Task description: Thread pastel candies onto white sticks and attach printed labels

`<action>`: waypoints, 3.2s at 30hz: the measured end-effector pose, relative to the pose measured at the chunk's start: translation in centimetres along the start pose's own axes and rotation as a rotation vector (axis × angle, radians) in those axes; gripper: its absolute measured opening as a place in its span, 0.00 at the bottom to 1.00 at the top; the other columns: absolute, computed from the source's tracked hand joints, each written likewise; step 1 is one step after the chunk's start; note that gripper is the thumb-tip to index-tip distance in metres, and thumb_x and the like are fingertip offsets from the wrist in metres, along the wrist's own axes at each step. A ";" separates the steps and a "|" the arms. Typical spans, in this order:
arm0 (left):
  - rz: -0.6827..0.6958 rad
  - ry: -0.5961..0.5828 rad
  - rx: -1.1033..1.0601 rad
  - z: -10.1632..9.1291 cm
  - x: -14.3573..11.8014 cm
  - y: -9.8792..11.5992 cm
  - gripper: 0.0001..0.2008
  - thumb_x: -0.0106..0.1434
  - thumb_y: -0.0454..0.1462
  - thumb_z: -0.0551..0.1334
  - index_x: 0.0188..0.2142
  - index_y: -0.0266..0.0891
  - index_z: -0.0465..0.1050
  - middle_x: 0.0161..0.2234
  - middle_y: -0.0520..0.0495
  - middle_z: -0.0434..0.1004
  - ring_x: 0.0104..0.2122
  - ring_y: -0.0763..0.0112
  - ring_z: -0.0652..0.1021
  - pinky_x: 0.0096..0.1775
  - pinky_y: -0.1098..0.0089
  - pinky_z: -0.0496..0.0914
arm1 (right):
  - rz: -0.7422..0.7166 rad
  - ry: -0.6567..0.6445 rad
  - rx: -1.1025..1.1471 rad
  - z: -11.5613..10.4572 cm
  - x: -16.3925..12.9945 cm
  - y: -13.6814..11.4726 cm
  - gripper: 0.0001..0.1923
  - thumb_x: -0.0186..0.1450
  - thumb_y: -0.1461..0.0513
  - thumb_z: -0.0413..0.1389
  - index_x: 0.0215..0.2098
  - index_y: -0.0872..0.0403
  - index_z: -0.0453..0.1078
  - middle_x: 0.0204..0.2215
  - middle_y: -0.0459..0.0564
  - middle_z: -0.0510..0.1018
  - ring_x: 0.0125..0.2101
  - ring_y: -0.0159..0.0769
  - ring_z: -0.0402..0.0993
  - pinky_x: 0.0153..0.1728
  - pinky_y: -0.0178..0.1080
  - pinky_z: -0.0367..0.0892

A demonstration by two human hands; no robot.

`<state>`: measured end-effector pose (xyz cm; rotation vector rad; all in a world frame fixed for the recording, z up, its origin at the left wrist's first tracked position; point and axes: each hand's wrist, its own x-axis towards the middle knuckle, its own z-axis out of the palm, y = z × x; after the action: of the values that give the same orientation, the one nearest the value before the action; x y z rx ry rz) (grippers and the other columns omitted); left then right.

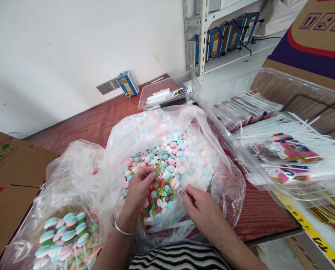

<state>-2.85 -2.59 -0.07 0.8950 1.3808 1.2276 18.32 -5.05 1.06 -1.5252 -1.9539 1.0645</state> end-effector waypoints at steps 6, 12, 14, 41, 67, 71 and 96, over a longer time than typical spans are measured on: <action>-0.087 0.018 -0.214 0.4 -0.1 0.3 0.13 0.52 0.40 0.72 0.34 0.38 0.74 0.28 0.52 0.76 0.29 0.73 0.79 0.34 0.71 0.74 | -0.015 -0.066 -0.032 0.2 -0.1 -0.2 0.13 0.67 0.61 0.44 0.26 0.52 0.63 0.24 0.46 0.75 0.27 0.37 0.72 0.29 0.36 0.59; -0.044 0.035 -0.060 0.1 0.1 -0.1 0.11 0.55 0.42 0.69 0.34 0.39 0.73 0.28 0.52 0.76 0.29 0.72 0.77 0.35 0.68 0.74 | -0.020 -0.039 -0.030 0.0 -0.1 0.0 0.14 0.66 0.61 0.44 0.24 0.51 0.63 0.22 0.45 0.74 0.25 0.36 0.70 0.27 0.35 0.59; 0.071 0.097 0.154 -0.1 0.1 0.0 0.07 0.59 0.40 0.66 0.36 0.40 0.74 0.33 0.49 0.77 0.32 0.69 0.77 0.36 0.67 0.72 | -0.006 0.000 -0.010 -0.4 0.0 0.2 0.14 0.66 0.60 0.44 0.25 0.51 0.64 0.21 0.44 0.72 0.24 0.35 0.69 0.26 0.35 0.59; -0.003 0.006 0.265 1.1 0.0 0.8 0.11 0.56 0.42 0.67 0.36 0.38 0.81 0.33 0.47 0.81 0.33 0.67 0.78 0.36 0.68 0.71 | -0.004 -0.051 -0.126 -1.0 -0.1 0.4 0.14 0.67 0.60 0.45 0.24 0.51 0.62 0.22 0.46 0.74 0.25 0.37 0.71 0.27 0.36 0.57; 0.253 0.014 0.621 0.3 -0.2 0.4 0.05 0.62 0.37 0.63 0.35 0.41 0.78 0.34 0.47 0.79 0.37 0.64 0.76 0.40 0.63 0.69 | -0.018 -0.033 0.060 -1.1 -0.1 0.7 0.15 0.67 0.59 0.45 0.27 0.52 0.67 0.23 0.44 0.73 0.26 0.36 0.69 0.28 0.35 0.60; -0.011 -0.007 0.252 0.2 -0.2 1.1 0.10 0.57 0.43 0.67 0.34 0.38 0.77 0.26 0.50 0.76 0.26 0.72 0.74 0.28 0.73 0.66 | -0.046 -0.057 -0.013 -0.7 -0.1 0.6 0.14 0.67 0.61 0.45 0.26 0.52 0.66 0.23 0.45 0.73 0.27 0.36 0.70 0.28 0.36 0.59; -0.140 -0.188 -0.769 5.6 -2.0 2.1 0.12 0.65 0.45 0.61 0.36 0.37 0.74 0.36 0.48 0.72 0.33 0.70 0.75 0.37 0.69 0.71 | -0.187 0.086 -0.089 1.3 -1.1 0.4 0.14 0.70 0.64 0.43 0.30 0.52 0.66 0.27 0.48 0.75 0.28 0.38 0.73 0.30 0.37 0.65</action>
<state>2.75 -2.99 2.73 0.3491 0.7035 1.3719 17.93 -6.40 0.10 -1.3774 -2.0618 0.8314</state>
